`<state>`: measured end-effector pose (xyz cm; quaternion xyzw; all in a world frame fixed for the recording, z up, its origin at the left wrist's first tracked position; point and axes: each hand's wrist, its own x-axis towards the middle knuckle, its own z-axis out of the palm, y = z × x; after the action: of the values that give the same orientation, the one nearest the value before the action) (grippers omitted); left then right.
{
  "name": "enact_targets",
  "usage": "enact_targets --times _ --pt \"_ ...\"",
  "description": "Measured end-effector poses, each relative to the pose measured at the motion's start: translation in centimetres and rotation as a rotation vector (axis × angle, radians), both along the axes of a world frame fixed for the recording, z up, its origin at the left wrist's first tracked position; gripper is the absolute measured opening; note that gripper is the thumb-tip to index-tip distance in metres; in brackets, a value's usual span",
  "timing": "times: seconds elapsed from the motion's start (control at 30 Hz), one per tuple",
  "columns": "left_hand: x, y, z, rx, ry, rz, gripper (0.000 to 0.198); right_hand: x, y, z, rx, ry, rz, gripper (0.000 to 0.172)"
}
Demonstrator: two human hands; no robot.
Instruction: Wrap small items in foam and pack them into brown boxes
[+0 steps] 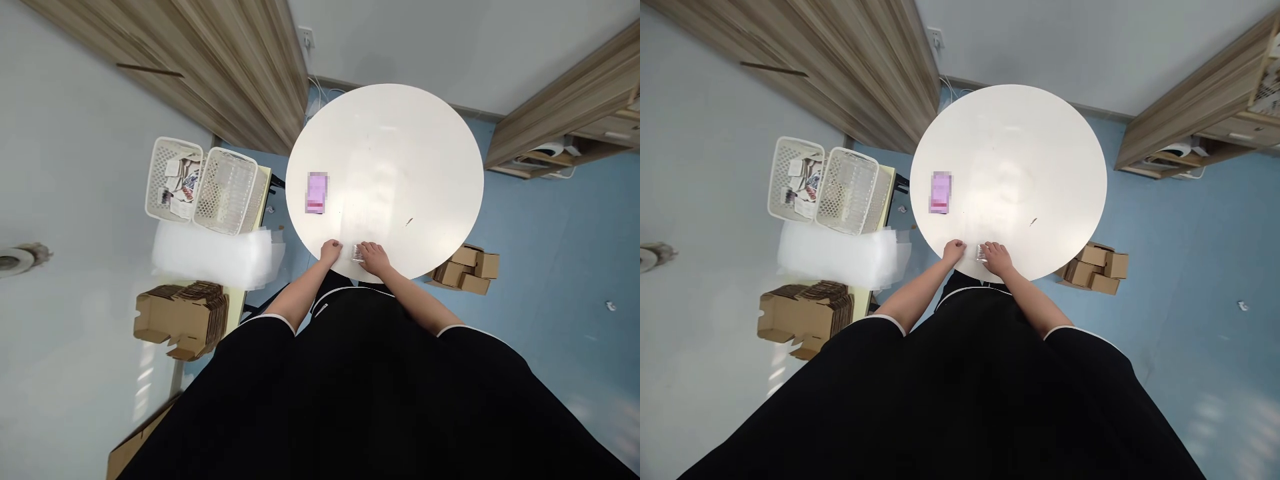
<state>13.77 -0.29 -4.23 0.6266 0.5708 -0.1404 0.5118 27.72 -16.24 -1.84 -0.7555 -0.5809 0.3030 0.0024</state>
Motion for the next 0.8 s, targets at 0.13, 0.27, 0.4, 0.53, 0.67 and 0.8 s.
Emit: enact_targets --times 0.13,0.27,0.4,0.53,0.67,0.8 --pt "0.1 0.0 -0.3 -0.009 0.003 0.005 0.012 0.0 -0.2 -0.9 -0.007 -0.018 -0.005 0.065" --pt "0.1 0.0 -0.1 -0.007 -0.002 -0.011 0.011 0.0 -0.4 -0.9 -0.005 -0.022 0.006 0.065" --pt "0.2 -0.3 0.4 0.004 -0.019 -0.024 0.012 -0.2 -0.4 -0.7 -0.01 -0.016 0.0 0.065" --pt "1.2 -1.3 1.4 0.016 -0.073 -0.071 0.012 -0.3 -0.6 -1.0 0.009 -0.001 -0.019 0.066" --pt "3.5 -3.1 2.1 0.006 -0.116 -0.16 0.013 -0.1 -0.8 -1.8 -0.002 0.048 -0.068 0.076" --pt "5.5 -4.6 2.1 -0.004 -0.068 -0.221 0.019 0.5 -0.9 -2.2 -0.026 0.135 -0.126 0.09"
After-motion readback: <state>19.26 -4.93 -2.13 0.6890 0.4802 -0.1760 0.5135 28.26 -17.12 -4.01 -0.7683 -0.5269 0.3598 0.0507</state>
